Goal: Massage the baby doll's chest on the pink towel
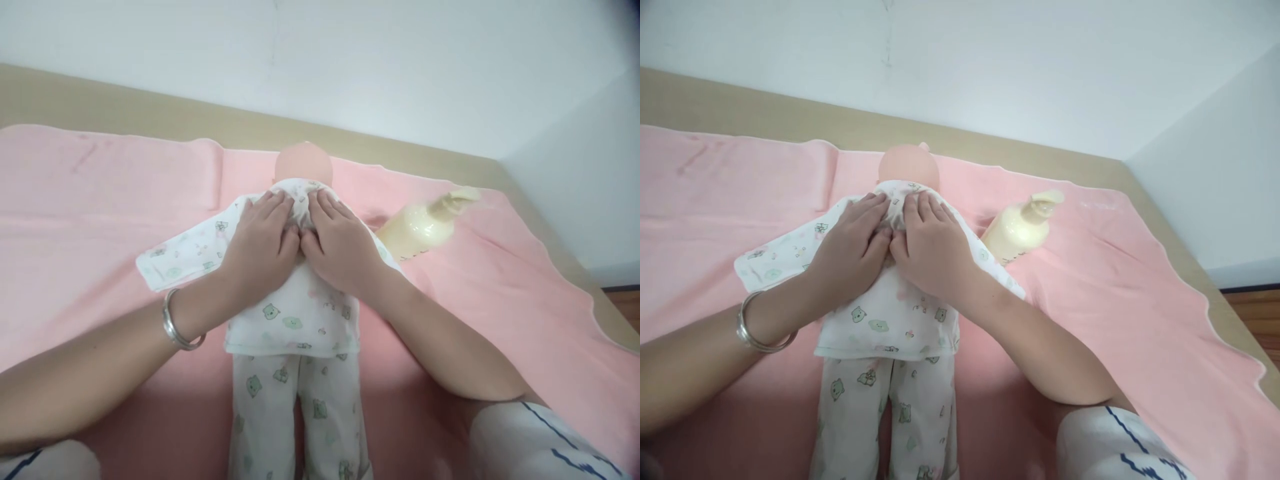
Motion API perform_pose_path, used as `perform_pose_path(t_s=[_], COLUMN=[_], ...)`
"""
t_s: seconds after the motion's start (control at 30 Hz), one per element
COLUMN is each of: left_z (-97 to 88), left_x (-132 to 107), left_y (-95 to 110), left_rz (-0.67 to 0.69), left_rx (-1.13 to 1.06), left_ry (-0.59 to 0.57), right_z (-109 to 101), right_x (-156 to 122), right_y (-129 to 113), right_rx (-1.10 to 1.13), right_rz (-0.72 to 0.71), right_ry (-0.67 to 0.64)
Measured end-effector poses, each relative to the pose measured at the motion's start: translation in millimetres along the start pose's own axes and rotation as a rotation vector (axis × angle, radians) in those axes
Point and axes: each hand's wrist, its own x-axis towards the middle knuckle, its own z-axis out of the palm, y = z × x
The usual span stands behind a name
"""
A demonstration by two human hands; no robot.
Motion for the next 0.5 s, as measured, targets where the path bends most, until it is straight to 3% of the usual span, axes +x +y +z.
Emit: perform_pose_path(t_s=[0.23,0.5], left_z=[-11.7,-17.7], left_x=[-10.0,3.3], left_y=[7.2,7.0], left_rz=[0.227,0.156], left_rx=[0.172,0.040], left_ry=[-0.003,-0.094], right_z=[2.8,-6.1], right_x=[6.2,-11.8], right_y=[7.2,-15.3], right_rx=[0.031,-0.155], right_rz=[-0.009,0.018], right_ry=[-0.032,0.006])
